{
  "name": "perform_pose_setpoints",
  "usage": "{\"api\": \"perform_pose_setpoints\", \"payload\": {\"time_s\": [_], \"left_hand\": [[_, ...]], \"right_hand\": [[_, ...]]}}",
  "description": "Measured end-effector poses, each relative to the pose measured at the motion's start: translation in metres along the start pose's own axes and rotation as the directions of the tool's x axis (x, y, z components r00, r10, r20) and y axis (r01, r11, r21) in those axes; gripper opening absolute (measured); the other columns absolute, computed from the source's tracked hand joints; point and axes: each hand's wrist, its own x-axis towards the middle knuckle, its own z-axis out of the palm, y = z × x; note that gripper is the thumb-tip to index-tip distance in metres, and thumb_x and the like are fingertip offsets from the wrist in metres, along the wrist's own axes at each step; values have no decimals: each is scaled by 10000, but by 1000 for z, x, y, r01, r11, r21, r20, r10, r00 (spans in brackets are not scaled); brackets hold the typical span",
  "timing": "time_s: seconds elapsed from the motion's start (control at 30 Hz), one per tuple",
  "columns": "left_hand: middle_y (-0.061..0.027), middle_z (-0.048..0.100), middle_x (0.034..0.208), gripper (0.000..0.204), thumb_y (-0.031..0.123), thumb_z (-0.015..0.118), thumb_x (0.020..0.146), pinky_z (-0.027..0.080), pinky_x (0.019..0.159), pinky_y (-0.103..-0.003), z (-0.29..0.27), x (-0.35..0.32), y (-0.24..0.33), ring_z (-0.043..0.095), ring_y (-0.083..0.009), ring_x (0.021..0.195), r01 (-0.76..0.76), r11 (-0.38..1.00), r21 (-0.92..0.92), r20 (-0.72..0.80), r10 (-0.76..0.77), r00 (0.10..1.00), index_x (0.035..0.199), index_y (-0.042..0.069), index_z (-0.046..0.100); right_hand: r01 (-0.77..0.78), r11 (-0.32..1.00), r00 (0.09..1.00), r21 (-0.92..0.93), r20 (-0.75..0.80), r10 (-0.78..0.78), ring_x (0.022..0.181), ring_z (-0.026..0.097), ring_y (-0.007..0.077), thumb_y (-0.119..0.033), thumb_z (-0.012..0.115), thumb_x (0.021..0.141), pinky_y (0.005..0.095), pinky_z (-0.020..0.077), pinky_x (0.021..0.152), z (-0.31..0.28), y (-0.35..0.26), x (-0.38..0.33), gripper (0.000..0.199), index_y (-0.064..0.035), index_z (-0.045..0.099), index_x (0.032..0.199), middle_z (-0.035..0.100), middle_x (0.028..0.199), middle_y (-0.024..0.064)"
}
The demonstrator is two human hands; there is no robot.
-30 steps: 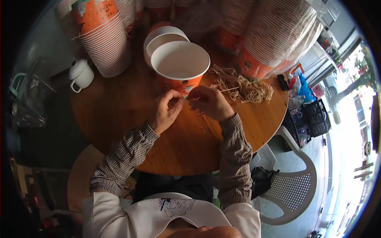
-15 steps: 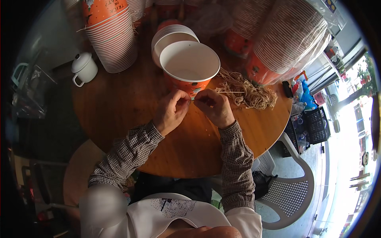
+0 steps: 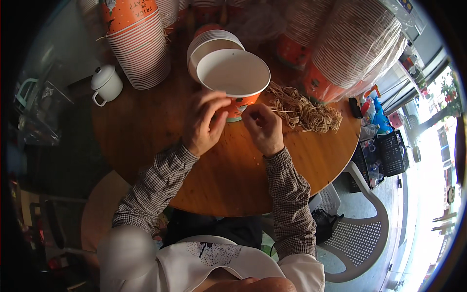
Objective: Attaching twine strings to paper buckets to create handles for packaging.
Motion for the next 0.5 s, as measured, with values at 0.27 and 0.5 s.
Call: {"api": "perform_pose_setpoints", "payload": {"time_s": [0.27,0.5], "left_hand": [[-43,656,928,290,53,645,799,400,940,-388,-15,24,-10,619,-207,910,-121,971,204,266,64,962,1085,88,612],[-71,665,899,234,18,637,778,454,805,-364,-29,31,30,641,-247,841,11,995,104,369,-49,928,1007,62,619]], "right_hand": [[-156,855,964,494,-114,241,751,584,58,-105,630,906,212,521,637,15,-11,-12,143,-3,582,994,618,922,18],[-226,745,943,628,-52,329,735,568,67,-104,613,912,216,497,656,17,-30,-34,139,13,575,976,610,881,14]]}}
